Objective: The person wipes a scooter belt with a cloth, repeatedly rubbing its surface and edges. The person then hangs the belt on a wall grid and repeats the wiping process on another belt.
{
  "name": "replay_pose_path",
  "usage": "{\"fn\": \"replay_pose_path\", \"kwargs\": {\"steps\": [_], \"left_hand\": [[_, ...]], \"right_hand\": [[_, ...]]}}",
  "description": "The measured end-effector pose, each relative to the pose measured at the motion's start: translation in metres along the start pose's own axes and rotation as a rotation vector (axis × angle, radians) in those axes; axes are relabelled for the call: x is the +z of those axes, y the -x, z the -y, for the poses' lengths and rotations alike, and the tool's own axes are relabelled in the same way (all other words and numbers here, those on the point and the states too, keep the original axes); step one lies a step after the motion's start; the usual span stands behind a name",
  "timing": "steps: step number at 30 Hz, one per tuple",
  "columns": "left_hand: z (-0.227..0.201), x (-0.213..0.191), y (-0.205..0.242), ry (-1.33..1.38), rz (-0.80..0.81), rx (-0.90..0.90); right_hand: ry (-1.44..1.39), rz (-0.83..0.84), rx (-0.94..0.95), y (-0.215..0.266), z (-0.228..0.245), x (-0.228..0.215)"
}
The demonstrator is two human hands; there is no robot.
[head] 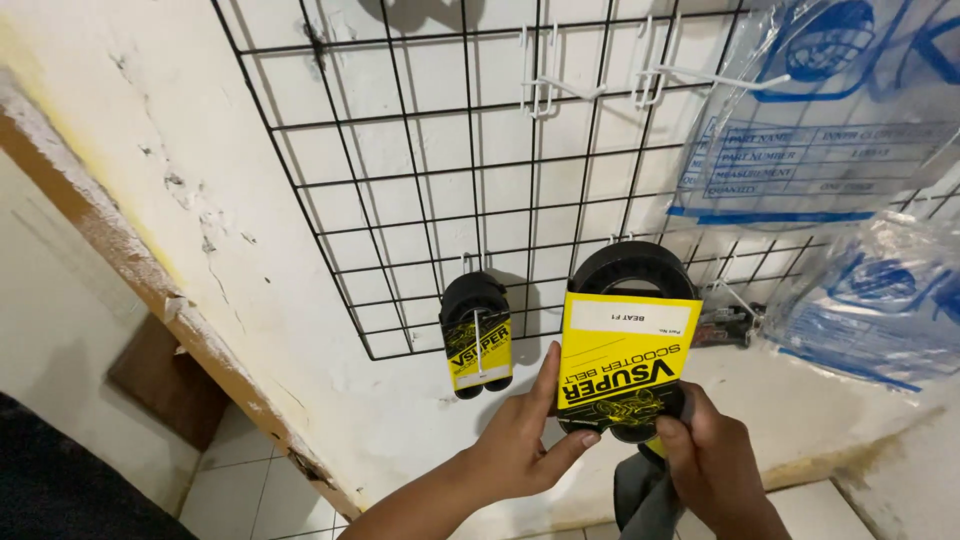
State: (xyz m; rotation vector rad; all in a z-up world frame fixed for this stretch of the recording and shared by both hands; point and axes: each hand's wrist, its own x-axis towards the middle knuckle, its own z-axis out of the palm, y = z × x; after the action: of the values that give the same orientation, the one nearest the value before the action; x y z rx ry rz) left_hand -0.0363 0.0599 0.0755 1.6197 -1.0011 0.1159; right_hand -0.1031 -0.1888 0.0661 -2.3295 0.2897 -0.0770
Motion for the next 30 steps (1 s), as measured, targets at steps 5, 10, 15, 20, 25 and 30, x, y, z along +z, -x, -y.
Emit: {"fn": "replay_pose_path", "kwargs": {"steps": [5, 10, 15, 20, 25, 30], "left_hand": [[-0.022, -0.009, -0.011, -0.051, -0.036, -0.04], [-0.043, -0.02, -0.013, -0.117, -0.108, -0.04], [-0.071, -0.039, -0.016, -0.105, -0.116, -0.061], [-0.092, -0.063, -0.019, -0.224, -0.155, -0.055], [-0.109, -0.095, -0.034, -0.318, -0.145, -0.081], [-0.121, -0.126, -0.06, -0.435, -0.25, 0.014]], "right_hand": [[-0.169, 0.02, -0.184, -0.014, 0.037, -0.016], [-0.108, 0.023, -0.347, -0.03, 0.049, -0.017], [-0.189, 0.046, -0.56, -0.037, 0.081, -0.022], [-0.198, 0.04, -0.587, -0.042, 0.116, -0.023], [-0.207, 0.021, -0.645, -0.055, 0.159, -0.028], [-0.207, -0.021, -0.82, -0.069, 0.212, -0.043]]}}
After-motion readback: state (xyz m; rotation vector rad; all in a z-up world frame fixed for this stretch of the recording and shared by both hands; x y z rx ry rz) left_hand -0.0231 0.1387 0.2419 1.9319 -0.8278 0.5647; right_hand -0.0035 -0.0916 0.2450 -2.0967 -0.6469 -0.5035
